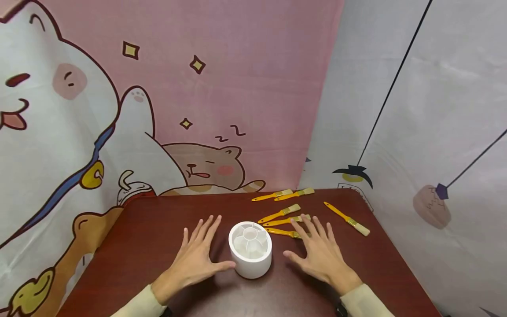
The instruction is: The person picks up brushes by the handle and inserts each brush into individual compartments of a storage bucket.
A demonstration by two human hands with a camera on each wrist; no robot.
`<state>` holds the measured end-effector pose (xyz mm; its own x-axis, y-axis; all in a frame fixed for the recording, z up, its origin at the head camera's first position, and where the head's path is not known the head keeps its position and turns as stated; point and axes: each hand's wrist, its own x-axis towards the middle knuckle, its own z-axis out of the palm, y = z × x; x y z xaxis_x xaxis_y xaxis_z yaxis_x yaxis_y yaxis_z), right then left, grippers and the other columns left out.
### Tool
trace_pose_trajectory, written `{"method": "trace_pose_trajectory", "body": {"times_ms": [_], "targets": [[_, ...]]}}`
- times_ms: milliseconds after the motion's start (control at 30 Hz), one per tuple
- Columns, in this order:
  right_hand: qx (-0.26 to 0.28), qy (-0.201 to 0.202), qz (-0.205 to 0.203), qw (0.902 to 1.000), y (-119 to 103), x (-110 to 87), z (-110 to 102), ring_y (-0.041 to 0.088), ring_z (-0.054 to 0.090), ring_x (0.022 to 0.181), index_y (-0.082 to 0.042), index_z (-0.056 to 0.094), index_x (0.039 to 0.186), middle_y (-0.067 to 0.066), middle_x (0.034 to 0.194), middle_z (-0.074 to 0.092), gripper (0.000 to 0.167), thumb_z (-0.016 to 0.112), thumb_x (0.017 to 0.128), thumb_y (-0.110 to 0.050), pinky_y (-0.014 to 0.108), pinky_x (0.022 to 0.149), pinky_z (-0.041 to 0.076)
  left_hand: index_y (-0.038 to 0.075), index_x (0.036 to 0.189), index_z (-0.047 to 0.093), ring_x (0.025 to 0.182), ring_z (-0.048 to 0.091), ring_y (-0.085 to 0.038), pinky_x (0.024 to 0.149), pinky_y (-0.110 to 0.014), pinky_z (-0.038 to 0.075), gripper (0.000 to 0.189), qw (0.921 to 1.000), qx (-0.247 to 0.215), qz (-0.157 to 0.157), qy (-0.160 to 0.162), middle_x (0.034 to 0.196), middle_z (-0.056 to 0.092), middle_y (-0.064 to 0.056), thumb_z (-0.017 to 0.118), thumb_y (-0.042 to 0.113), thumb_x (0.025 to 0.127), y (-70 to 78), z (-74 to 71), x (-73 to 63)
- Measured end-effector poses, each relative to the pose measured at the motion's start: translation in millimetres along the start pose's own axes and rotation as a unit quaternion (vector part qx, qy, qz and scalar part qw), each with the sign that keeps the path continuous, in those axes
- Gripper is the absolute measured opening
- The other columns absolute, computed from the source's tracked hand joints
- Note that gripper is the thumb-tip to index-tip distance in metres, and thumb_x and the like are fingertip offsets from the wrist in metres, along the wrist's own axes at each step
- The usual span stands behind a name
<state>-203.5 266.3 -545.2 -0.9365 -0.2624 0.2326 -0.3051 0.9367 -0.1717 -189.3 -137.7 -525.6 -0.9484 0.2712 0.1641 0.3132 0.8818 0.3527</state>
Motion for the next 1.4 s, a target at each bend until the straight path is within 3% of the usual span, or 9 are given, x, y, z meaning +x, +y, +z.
{"method": "trace_pose_trajectory", "body": {"times_ms": [267, 533, 667, 800, 933, 1267, 1400], "targets": [[0.000, -0.010, -0.003, 0.9999, 3, 4.7, 2, 0.055, 0.043, 0.169, -0.030, 0.050, 0.178, 0.017, 0.185, 0.047, 0.093, 0.077, 0.101, -0.076, 0.084, 0.134, 0.030, 0.042, 0.188, 0.011, 0.177, 0.034, -0.046, 0.139, -0.085, 0.017, 0.143, 0.9991, -0.040, 0.011, 0.003, 0.194, 0.032, -0.004, 0.076, 0.104, 0.077, 11.7, 1.0, 0.5], [-0.005, -0.012, -0.005, 0.9999, 8, 11.1, 3, 0.057, 0.051, 0.163, -0.026, 0.056, 0.175, 0.020, 0.181, 0.051, 0.089, 0.078, 0.102, -0.072, 0.084, 0.131, 0.036, 0.041, 0.187, 0.018, 0.168, 0.051, -0.041, 0.138, -0.076, 0.033, 0.142, 0.9949, -0.097, 0.027, 0.007, 0.185, 0.047, -0.006, 0.086, 0.097, 0.076, 25.7, 1.1, 5.5], [-0.003, -0.017, -0.003, 0.9998, 9, 13.6, 5, 0.058, 0.057, 0.156, -0.025, 0.058, 0.173, 0.021, 0.178, 0.053, 0.086, 0.080, 0.102, -0.070, 0.083, 0.128, 0.041, 0.043, 0.186, 0.023, 0.161, 0.059, -0.040, 0.130, -0.072, 0.048, 0.138, 0.9905, -0.134, 0.029, 0.006, 0.180, 0.054, -0.004, 0.091, 0.091, 0.076, 32.6, 1.7, 7.0], [-0.004, -0.021, -0.002, 0.9998, 10, 16.4, 7, 0.057, 0.061, 0.149, -0.023, 0.061, 0.170, 0.021, 0.174, 0.057, 0.084, 0.081, 0.102, -0.068, 0.081, 0.125, 0.045, 0.042, 0.185, 0.026, 0.159, 0.061, -0.030, 0.122, -0.063, 0.057, 0.135, 0.9850, -0.168, 0.038, 0.004, 0.177, 0.056, -0.001, 0.094, 0.086, 0.078, 37.5, 2.7, 9.1], [-0.003, -0.032, 0.005, 0.9995, 10, 19.0, 8, 0.055, 0.061, 0.150, -0.022, 0.063, 0.169, 0.020, 0.169, 0.061, 0.081, 0.081, 0.103, -0.065, 0.081, 0.124, 0.046, 0.037, 0.185, 0.030, 0.159, 0.062, -0.026, 0.125, -0.060, 0.057, 0.132, 0.9815, -0.186, 0.044, 0.002, 0.178, 0.055, 0.001, 0.096, 0.082, 0.080, 41.4, 4.1, 10.7], [0.003, -0.030, -0.004, 0.9995, 10, 26.3, 6, 0.049, 0.068, 0.140, -0.018, 0.073, 0.158, 0.018, 0.155, 0.072, 0.063, 0.088, 0.104, -0.047, 0.076, 0.116, 0.053, 0.017, 0.178, 0.044, 0.156, 0.064, -0.030, 0.127, -0.061, 0.055, 0.119, 0.9758, -0.209, 0.063, 0.012, 0.173, 0.061, -0.006, 0.100, 0.067, 0.085, 46.3, 7.2, 13.3], [0.003, -0.024, -0.013, 0.9996, 9, 28.3, 7, 0.046, 0.071, 0.132, -0.016, 0.077, 0.154, 0.017, 0.149, 0.075, 0.058, 0.090, 0.103, -0.042, 0.072, 0.110, 0.055, 0.016, 0.176, 0.047, 0.155, 0.065, -0.030, 0.127, -0.060, 0.055, 0.115, 0.9754, -0.211, 0.062, 0.018, 0.171, 0.063, -0.005, 0.101, 0.063, 0.085, 47.1, 8.0, 11.9]]}}
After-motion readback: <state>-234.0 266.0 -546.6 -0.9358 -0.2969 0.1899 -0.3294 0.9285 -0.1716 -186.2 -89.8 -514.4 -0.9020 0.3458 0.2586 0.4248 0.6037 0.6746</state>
